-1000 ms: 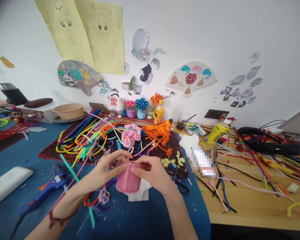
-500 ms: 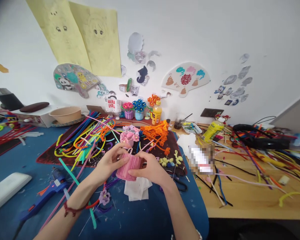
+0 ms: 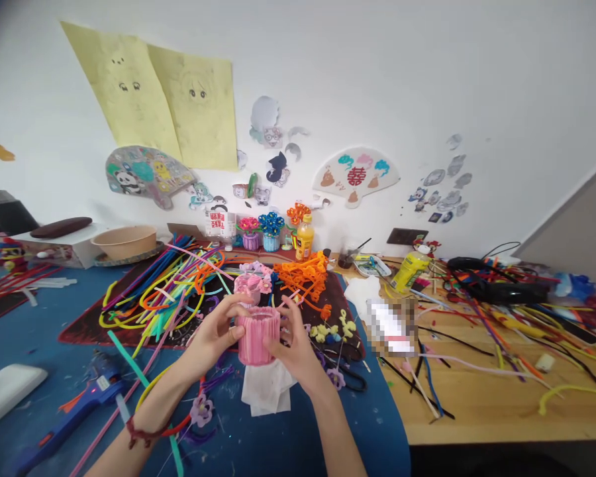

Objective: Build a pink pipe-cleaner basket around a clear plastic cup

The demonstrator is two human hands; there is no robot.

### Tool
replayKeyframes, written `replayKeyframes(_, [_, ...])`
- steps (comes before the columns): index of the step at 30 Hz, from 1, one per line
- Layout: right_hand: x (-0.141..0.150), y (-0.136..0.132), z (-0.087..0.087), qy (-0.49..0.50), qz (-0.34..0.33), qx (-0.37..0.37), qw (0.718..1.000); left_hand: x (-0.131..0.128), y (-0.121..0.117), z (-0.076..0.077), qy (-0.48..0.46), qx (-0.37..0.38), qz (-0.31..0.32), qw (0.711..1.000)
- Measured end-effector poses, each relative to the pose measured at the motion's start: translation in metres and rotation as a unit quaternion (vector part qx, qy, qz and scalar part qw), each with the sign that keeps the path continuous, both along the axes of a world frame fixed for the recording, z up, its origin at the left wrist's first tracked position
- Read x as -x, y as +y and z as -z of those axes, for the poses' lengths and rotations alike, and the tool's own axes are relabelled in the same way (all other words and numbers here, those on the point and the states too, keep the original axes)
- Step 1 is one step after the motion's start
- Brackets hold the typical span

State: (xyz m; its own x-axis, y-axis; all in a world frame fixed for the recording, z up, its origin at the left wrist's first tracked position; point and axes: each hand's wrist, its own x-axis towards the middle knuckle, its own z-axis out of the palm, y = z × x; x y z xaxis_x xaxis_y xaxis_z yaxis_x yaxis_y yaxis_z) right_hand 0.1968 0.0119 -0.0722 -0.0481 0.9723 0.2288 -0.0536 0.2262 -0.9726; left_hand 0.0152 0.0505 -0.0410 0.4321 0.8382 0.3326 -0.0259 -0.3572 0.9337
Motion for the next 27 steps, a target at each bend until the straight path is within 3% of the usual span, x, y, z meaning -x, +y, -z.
replayKeyframes(3, [0.009,-0.006,0.003,0.008,-0.017,-0.028,0.999,0.001,-0.008,-0.001,0.01,-0.031,-0.014,0.999])
replayKeyframes(8, [0.025,-0.009,0.008,0.008,0.105,-0.086,0.991,-0.005,-0.029,0.006,0.011,-0.035,-0.076,0.996])
replayKeyframes(13, [0.037,-0.014,0.019,-0.082,0.185,-0.116,0.972,-0.028,-0.046,0.015,-0.01,0.006,-0.108,0.994])
replayKeyframes(17, [0.033,-0.021,0.022,-0.103,0.153,-0.126,0.975,-0.033,-0.049,0.01,-0.035,0.034,-0.128,0.991])
replayKeyframes(21, [0.026,-0.024,0.014,-0.076,0.082,-0.087,0.99,-0.025,-0.049,0.004,-0.069,0.069,-0.088,0.991])
replayKeyframes(27, [0.029,-0.028,-0.004,-0.149,0.12,-0.004,0.981,-0.019,-0.041,0.004,-0.112,0.151,-0.061,0.98])
